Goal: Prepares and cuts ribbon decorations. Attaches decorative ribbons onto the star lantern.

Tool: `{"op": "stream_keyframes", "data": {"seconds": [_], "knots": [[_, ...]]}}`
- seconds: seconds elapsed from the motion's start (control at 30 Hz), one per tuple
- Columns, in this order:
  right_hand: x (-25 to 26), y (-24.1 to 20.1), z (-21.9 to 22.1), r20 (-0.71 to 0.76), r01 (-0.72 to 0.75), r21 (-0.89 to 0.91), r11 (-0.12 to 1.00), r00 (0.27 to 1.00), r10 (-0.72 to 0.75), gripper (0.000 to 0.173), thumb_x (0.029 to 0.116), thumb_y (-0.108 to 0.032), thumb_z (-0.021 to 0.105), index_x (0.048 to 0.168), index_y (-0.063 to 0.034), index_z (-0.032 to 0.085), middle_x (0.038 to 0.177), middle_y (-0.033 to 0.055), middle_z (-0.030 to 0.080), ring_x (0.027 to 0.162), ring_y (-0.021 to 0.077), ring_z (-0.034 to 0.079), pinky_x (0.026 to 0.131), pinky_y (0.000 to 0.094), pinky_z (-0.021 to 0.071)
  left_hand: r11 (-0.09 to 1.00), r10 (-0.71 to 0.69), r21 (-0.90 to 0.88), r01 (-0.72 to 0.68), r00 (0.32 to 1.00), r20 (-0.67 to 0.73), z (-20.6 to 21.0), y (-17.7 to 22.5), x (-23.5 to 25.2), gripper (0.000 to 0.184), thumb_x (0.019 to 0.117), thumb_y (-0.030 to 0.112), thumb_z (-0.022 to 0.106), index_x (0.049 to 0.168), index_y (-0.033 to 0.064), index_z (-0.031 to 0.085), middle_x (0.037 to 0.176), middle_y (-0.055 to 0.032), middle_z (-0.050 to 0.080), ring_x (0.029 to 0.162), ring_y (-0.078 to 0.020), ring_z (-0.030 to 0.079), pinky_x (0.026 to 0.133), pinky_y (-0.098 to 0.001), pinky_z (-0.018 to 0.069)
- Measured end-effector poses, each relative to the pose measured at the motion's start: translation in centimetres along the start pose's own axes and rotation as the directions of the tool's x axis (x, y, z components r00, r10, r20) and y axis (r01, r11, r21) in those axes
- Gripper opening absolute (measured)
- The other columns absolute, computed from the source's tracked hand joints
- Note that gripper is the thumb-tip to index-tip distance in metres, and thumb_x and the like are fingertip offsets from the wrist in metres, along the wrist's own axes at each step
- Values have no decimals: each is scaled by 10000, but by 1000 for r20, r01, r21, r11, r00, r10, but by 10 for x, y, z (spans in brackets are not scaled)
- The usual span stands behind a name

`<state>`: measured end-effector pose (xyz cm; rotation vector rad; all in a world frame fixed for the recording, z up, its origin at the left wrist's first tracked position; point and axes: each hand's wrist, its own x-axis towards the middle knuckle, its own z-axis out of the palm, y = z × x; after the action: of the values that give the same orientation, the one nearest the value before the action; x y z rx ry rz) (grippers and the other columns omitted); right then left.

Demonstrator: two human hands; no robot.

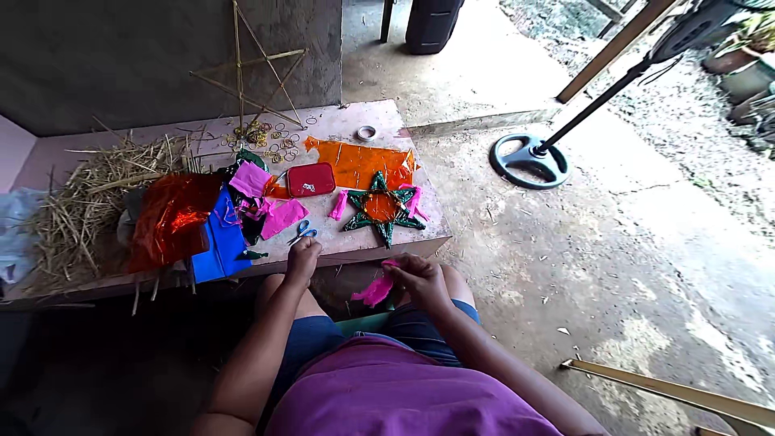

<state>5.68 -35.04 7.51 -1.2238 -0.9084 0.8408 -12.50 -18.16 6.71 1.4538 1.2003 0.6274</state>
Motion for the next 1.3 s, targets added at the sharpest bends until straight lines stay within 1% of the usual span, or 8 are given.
{"op": "stream_keyframes", "data": {"seconds": [0.27,0.37,0.43,0.6,0.77,0.87,0.97,1.3], "knots": [[8,-2,-8,112,-334,600,727,935,337,248,1006,-29,483,860,-83,676,885,68,736,809,147,713,803,338,604,850,-22,-489,197,940,339,16,47,-40,146,1056,22,452,1065,32,597,766,-18,644,658,-91,634,678,-243,568],[7,-11,-9,191,-383,608,695,921,341,196,989,-72,528,889,-85,697,875,76,743,782,152,720,777,343,611,939,-49,-302,162,936,350,23,51,-47,265,1027,-8,519,1290,11,540,877,-60,683,703,-100,656,673,-243,558],[3,-18,-6,214,-388,562,730,921,325,182,964,-60,569,860,-91,715,873,68,745,785,140,718,774,333,610,991,29,-136,19,941,338,25,52,-52,373,1007,-1,565,1375,25,508,1159,-85,643,814,-104,639,706,-256,534],[-7,-32,2,201,-310,403,861,948,247,167,914,4,659,797,-94,728,861,35,754,812,94,711,809,281,596,962,226,-234,-143,896,381,29,66,-74,364,979,-48,536,1328,42,581,1232,-64,665,687,-59,614,571,-201,503],[-16,-40,2,221,-168,278,946,969,107,106,908,-12,692,875,-87,759,908,8,763,869,71,712,847,276,589,924,354,-212,-318,922,160,23,72,-82,675,969,-53,484,1581,150,283,1468,-69,535,694,-75,631,593,-242,532],[-24,-40,1,266,-126,254,959,962,56,100,921,-10,692,896,-84,755,932,-10,754,875,62,704,838,272,594,938,317,-253,-238,885,341,20,68,-88,481,964,-25,458,1436,68,469,1241,-54,660,685,-67,616,597,-231,524],[-30,-33,0,313,-160,291,943,948,65,112,930,-25,684,896,-97,762,941,-22,757,889,57,705,846,278,594,963,185,-270,4,719,670,24,60,-93,406,994,-1,455,1396,18,508,1169,-46,700,777,-57,665,647,-214,552],[-26,-7,-14,272,-262,274,925,944,187,93,927,-20,688,890,-83,745,891,-34,746,847,51,696,819,270,588,1000,-7,-10,20,732,681,40,44,-69,221,956,-3,634,1176,-17,646,975,-40,723,805,-77,703,722,-245,603]]}}
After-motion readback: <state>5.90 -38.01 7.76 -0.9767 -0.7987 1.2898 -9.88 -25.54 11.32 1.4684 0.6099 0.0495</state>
